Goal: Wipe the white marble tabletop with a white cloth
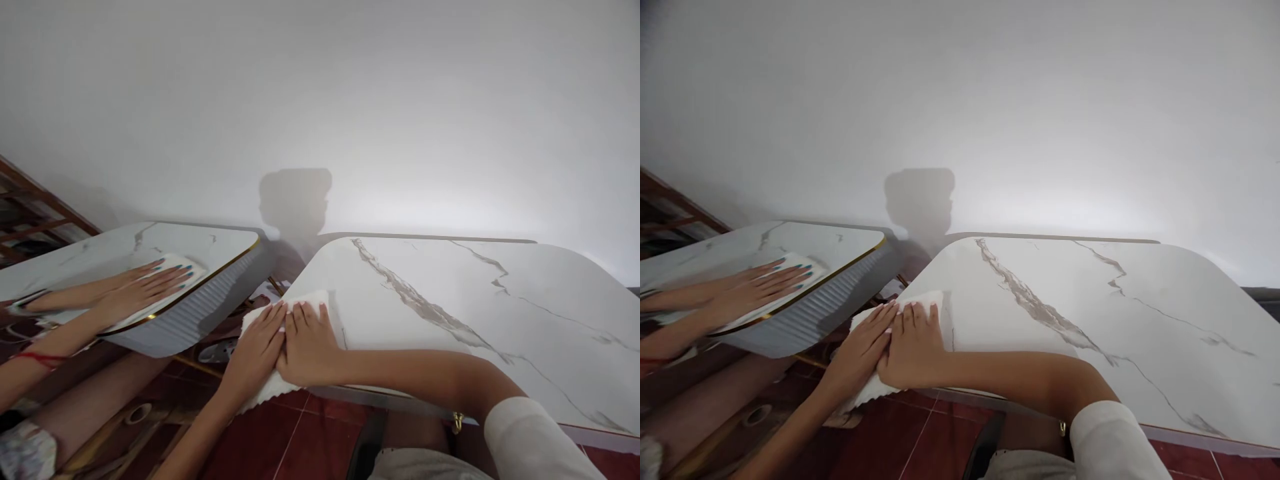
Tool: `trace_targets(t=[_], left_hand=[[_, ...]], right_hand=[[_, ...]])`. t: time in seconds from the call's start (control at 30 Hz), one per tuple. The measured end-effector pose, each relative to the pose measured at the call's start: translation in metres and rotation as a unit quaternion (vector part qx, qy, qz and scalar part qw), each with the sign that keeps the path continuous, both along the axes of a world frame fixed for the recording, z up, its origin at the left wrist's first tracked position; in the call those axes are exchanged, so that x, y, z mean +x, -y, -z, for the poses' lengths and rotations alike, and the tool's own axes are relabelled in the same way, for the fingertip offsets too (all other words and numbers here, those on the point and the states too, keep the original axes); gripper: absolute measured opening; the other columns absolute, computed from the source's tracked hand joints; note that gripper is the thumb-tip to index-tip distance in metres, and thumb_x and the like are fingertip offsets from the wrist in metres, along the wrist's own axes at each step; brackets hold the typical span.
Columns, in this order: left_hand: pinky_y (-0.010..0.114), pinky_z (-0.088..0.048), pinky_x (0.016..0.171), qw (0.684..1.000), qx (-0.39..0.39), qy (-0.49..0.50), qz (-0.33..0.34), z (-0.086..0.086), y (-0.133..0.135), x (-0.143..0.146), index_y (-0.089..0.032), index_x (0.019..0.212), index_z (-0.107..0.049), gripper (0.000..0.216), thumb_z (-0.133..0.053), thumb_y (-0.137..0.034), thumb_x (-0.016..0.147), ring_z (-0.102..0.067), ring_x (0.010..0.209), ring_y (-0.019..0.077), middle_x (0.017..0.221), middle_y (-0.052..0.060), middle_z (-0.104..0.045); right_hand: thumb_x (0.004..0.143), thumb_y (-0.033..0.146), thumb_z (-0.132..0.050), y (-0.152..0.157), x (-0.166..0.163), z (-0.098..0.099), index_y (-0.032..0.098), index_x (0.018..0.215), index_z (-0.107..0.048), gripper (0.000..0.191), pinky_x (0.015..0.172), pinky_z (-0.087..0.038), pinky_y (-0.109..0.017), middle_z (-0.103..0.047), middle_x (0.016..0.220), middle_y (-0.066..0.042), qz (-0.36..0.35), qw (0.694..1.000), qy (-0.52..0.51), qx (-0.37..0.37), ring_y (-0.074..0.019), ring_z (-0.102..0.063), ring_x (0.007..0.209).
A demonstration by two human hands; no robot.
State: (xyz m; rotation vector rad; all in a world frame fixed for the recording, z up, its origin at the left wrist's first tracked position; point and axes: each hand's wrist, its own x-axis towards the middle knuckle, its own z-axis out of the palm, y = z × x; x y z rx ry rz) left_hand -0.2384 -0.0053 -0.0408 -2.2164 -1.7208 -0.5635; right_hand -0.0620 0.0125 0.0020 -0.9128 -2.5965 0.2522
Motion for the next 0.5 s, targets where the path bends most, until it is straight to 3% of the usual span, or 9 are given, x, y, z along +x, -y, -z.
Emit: trace_targets(t=[0.1, 0.2, 0.33, 0.5], left_hand=[[0.046, -0.039, 0.11, 1.0, -0.028, 0.005, -0.01, -0.001, 0.001, 0.023, -0.021, 0.144, -0.038, 0.056, -0.028, -0.024, 0.089, -0.042, 0.134, 0.0236, 0.142, 0.006, -0.049], [0.046, -0.036, 0.111, 0.999, -0.05, 0.002, 0.001, -0.005, -0.015, 0.046, -0.015, 0.141, -0.043, 0.054, -0.027, -0.024, 0.09, -0.041, 0.134, 0.0238, 0.143, 0.01, -0.048], [0.045, -0.03, 0.114, 0.998, -0.059, 0.013, 0.028, -0.015, -0.06, 0.071, -0.006, 0.135, -0.046, 0.053, -0.025, -0.024, 0.09, -0.037, 0.137, 0.0244, 0.143, 0.016, -0.046], [0.042, -0.029, 0.115, 0.994, -0.067, 0.09, 0.012, -0.029, -0.132, 0.084, -0.009, 0.133, -0.048, 0.051, -0.028, -0.024, 0.089, -0.038, 0.136, 0.0209, 0.143, 0.012, -0.047]], right_hand=[[0.091, 0.038, -0.039, 0.004, 0.024, 0.001, 0.0, 0.144, -0.034, 0.065, 0.115, -0.014, -0.053, -0.03, 0.151, -0.019, 0.004, 1.0, -0.004, -0.003, -0.0295, -0.021, 0.142], [0.09, 0.038, -0.04, -0.008, 0.045, 0.0, 0.0, 0.143, -0.035, 0.066, 0.114, -0.015, -0.054, -0.032, 0.15, -0.02, 0.011, 1.0, 0.004, -0.009, -0.0295, -0.022, 0.141], [0.092, 0.038, -0.037, -0.048, 0.059, -0.003, 0.005, 0.144, -0.035, 0.062, 0.114, -0.014, -0.054, -0.032, 0.151, -0.017, 0.046, 0.999, 0.018, -0.01, -0.0282, -0.024, 0.141], [0.094, 0.038, -0.035, -0.113, 0.06, -0.008, 0.009, 0.146, -0.032, 0.06, 0.114, -0.014, -0.052, -0.03, 0.153, -0.014, 0.081, 0.996, 0.04, -0.01, -0.0257, -0.021, 0.142]])
